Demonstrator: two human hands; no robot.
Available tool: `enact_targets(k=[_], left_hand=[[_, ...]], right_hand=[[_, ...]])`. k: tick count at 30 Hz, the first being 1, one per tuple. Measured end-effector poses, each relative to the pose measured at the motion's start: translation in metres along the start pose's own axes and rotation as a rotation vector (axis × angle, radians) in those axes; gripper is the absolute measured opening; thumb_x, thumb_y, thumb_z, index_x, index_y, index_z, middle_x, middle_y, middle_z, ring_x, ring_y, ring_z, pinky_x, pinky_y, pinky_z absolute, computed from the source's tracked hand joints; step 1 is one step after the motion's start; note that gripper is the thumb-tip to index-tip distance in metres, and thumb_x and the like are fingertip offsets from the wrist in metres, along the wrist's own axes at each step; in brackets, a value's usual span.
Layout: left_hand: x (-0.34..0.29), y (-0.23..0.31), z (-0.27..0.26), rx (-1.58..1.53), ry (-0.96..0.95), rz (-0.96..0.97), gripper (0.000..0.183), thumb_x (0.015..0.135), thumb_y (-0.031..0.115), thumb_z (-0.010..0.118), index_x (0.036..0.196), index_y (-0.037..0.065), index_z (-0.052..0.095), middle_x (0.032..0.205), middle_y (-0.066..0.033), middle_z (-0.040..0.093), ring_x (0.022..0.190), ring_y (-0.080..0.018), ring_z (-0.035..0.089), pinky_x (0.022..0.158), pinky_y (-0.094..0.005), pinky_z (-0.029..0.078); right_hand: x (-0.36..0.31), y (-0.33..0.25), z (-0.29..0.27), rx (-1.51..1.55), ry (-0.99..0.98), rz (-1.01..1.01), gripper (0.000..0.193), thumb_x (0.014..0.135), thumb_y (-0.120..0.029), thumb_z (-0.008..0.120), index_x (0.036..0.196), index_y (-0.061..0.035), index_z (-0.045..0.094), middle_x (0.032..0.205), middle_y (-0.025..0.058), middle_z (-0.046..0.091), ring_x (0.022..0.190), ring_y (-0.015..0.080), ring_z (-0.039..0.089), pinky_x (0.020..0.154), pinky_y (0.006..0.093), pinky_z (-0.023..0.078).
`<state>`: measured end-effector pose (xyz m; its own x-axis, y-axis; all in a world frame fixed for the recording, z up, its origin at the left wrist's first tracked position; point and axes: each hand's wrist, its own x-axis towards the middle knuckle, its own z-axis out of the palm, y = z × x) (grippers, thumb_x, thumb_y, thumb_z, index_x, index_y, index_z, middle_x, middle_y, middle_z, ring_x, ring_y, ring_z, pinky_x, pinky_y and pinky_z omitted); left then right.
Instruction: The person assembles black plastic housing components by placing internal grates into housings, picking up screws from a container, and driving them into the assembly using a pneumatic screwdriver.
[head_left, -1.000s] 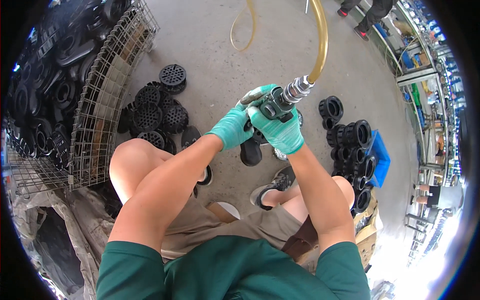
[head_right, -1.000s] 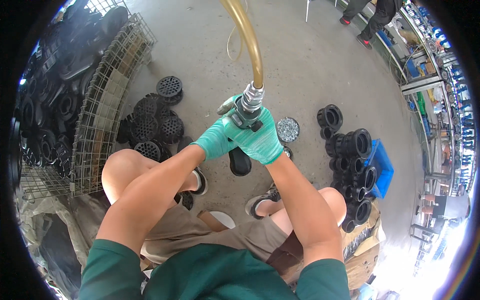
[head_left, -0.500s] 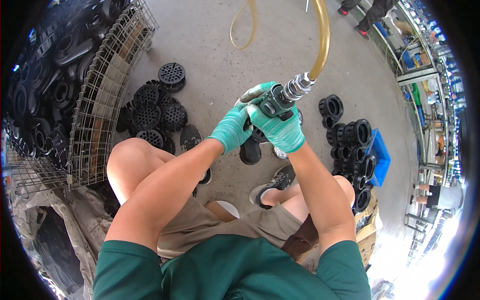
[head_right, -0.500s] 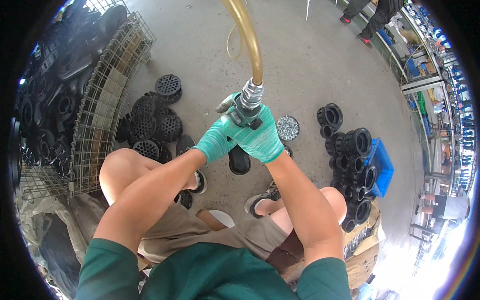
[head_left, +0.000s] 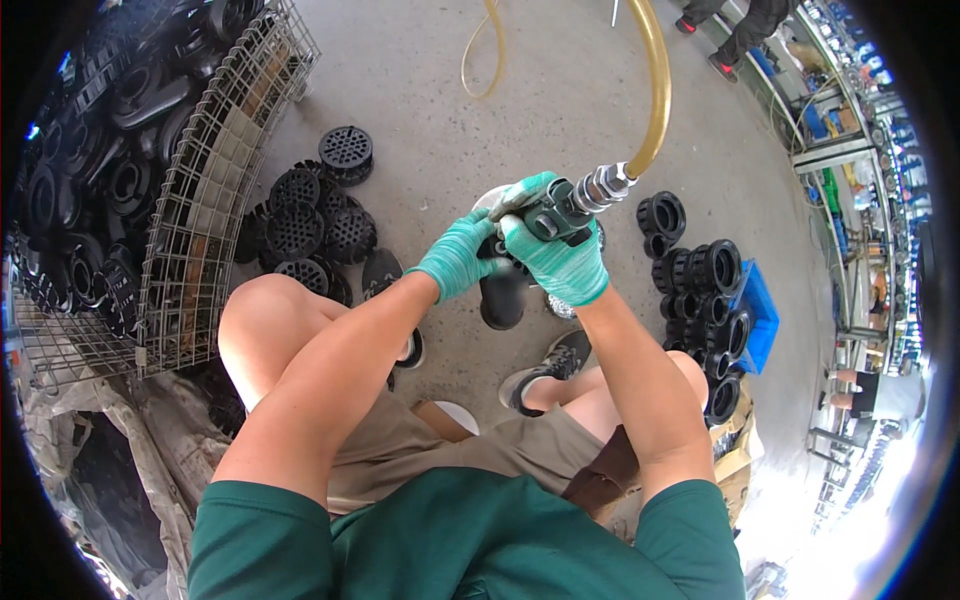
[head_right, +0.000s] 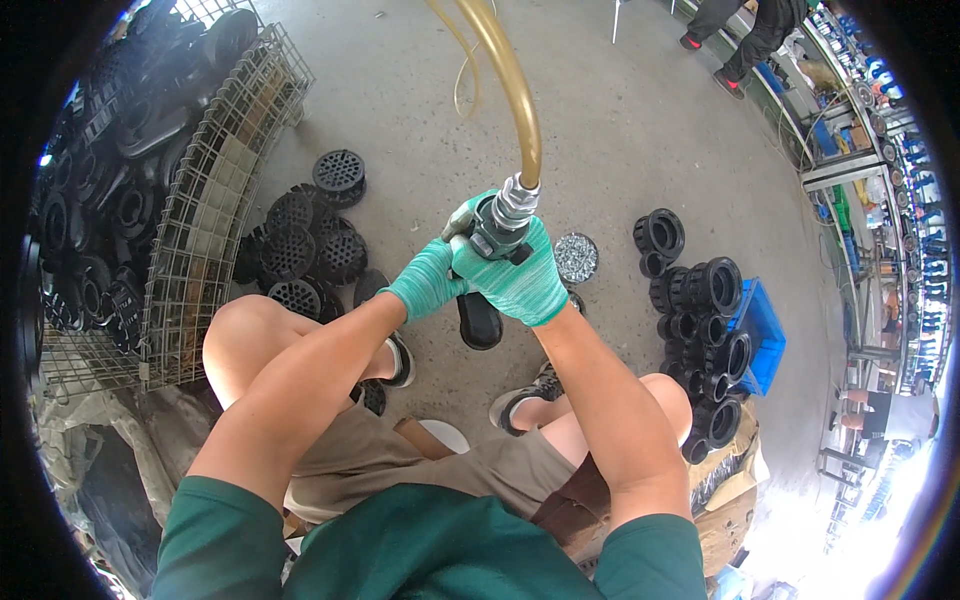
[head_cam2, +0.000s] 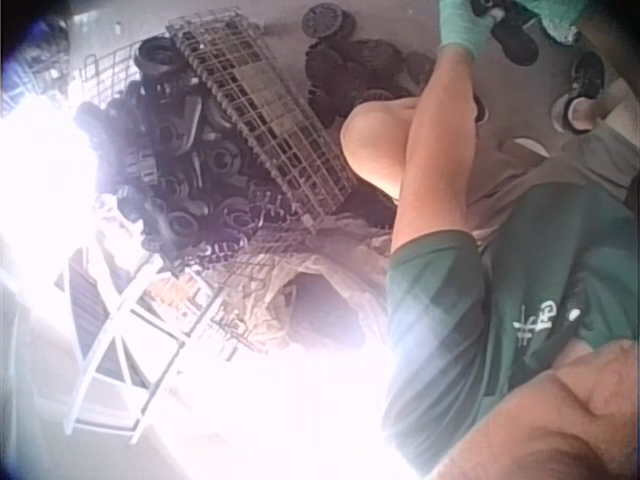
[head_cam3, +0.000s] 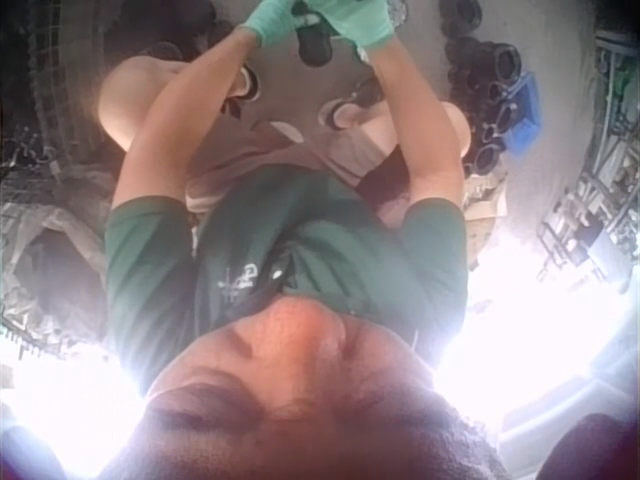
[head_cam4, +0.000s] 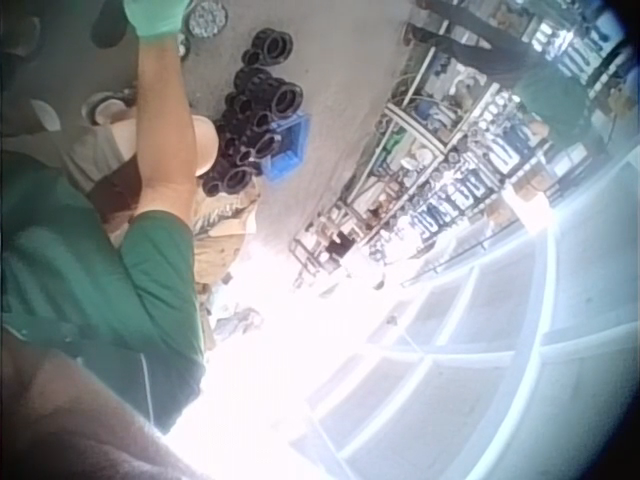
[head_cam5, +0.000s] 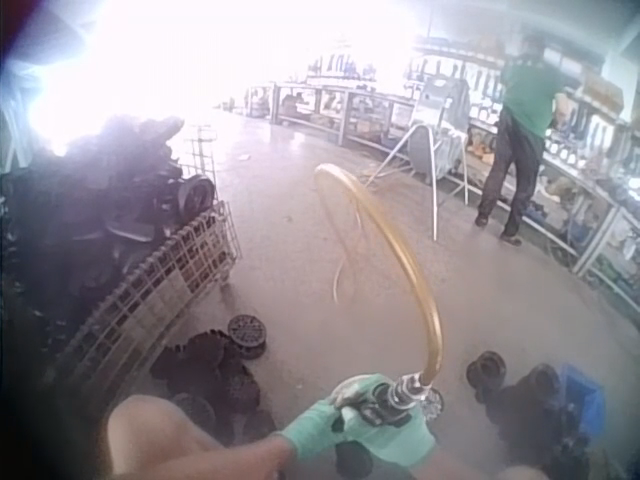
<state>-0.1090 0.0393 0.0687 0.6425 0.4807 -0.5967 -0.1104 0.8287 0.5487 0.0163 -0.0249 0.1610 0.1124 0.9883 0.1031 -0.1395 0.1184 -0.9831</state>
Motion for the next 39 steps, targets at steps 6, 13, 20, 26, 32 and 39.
enact_targets(k=[6, 13, 20, 26, 32, 39], left_hand=[[0.001, -0.002, -0.004, 0.008, -0.033, -0.001, 0.021, 0.099, 0.009, 0.06, 0.121, 0.009, 0.059, 0.105, -0.0046, 0.057, 0.093, -0.0163, 0.058, 0.079, -0.0329, 0.062], [0.003, -0.008, -0.017, 0.957, -0.136, 0.416, 0.045, 0.08, -0.01, 0.076, 0.12, 0.005, 0.062, 0.112, -0.0019, 0.06, 0.095, -0.0149, 0.056, 0.089, -0.0303, 0.06], [0.028, -0.027, -0.039, 0.613, -0.207, 0.447, 0.042, 0.085, 0.0, 0.076, 0.123, 0.005, 0.059, 0.107, 0.0001, 0.062, 0.093, -0.0108, 0.058, 0.081, -0.0257, 0.059], [0.005, -0.008, -0.019, 1.187, -0.157, 0.55, 0.043, 0.083, -0.001, 0.077, 0.122, 0.004, 0.06, 0.112, -0.0001, 0.063, 0.097, -0.0132, 0.059, 0.088, -0.0279, 0.057], [0.017, -0.018, -0.03, 0.929, -0.16, 0.508, 0.043, 0.08, -0.002, 0.079, 0.119, 0.003, 0.062, 0.117, 0.0, 0.064, 0.099, -0.0136, 0.058, 0.093, -0.0313, 0.055], [0.004, -0.008, -0.019, 1.104, -0.149, 0.539, 0.042, 0.08, -0.001, 0.081, 0.117, 0.003, 0.061, 0.133, -0.008, 0.056, 0.105, -0.0181, 0.06, 0.095, -0.0318, 0.055]], right_hand=[[-0.001, -0.002, -0.001, 0.009, 0.0, 0.009, 0.023, 0.084, 0.007, 0.068, 0.103, -0.0039, 0.062, 0.099, 0.0052, 0.068, 0.085, 0.0129, 0.065, 0.076, 0.0304, 0.059], [-0.001, -0.001, -0.001, -0.014, 0.021, -0.001, 0.025, 0.084, 0.007, 0.068, 0.104, -0.0041, 0.061, 0.099, 0.0053, 0.068, 0.087, 0.0136, 0.065, 0.076, 0.031, 0.059], [0.002, -0.004, 0.002, -0.065, 0.004, -0.007, 0.027, 0.083, 0.007, 0.069, 0.105, -0.0046, 0.061, 0.099, 0.0057, 0.068, 0.089, 0.0141, 0.066, 0.08, 0.0314, 0.059], [-0.001, -0.001, -0.004, -0.051, 0.014, -0.01, 0.026, 0.082, 0.006, 0.069, 0.105, -0.005, 0.061, 0.099, 0.0057, 0.069, 0.092, 0.0147, 0.066, 0.082, 0.031, 0.058], [0.002, 0.0, -0.002, -0.048, -0.028, -0.042, 0.026, 0.083, 0.005, 0.069, 0.107, -0.0045, 0.063, 0.101, 0.0059, 0.069, 0.092, 0.0143, 0.066, 0.082, 0.0311, 0.058], [-0.003, -0.039, -0.001, 0.029, 0.133, -0.115, 0.03, 0.083, 0.006, 0.071, 0.111, -0.0038, 0.063, 0.103, 0.0087, 0.071, 0.094, 0.0158, 0.069, 0.086, 0.0332, 0.058]])
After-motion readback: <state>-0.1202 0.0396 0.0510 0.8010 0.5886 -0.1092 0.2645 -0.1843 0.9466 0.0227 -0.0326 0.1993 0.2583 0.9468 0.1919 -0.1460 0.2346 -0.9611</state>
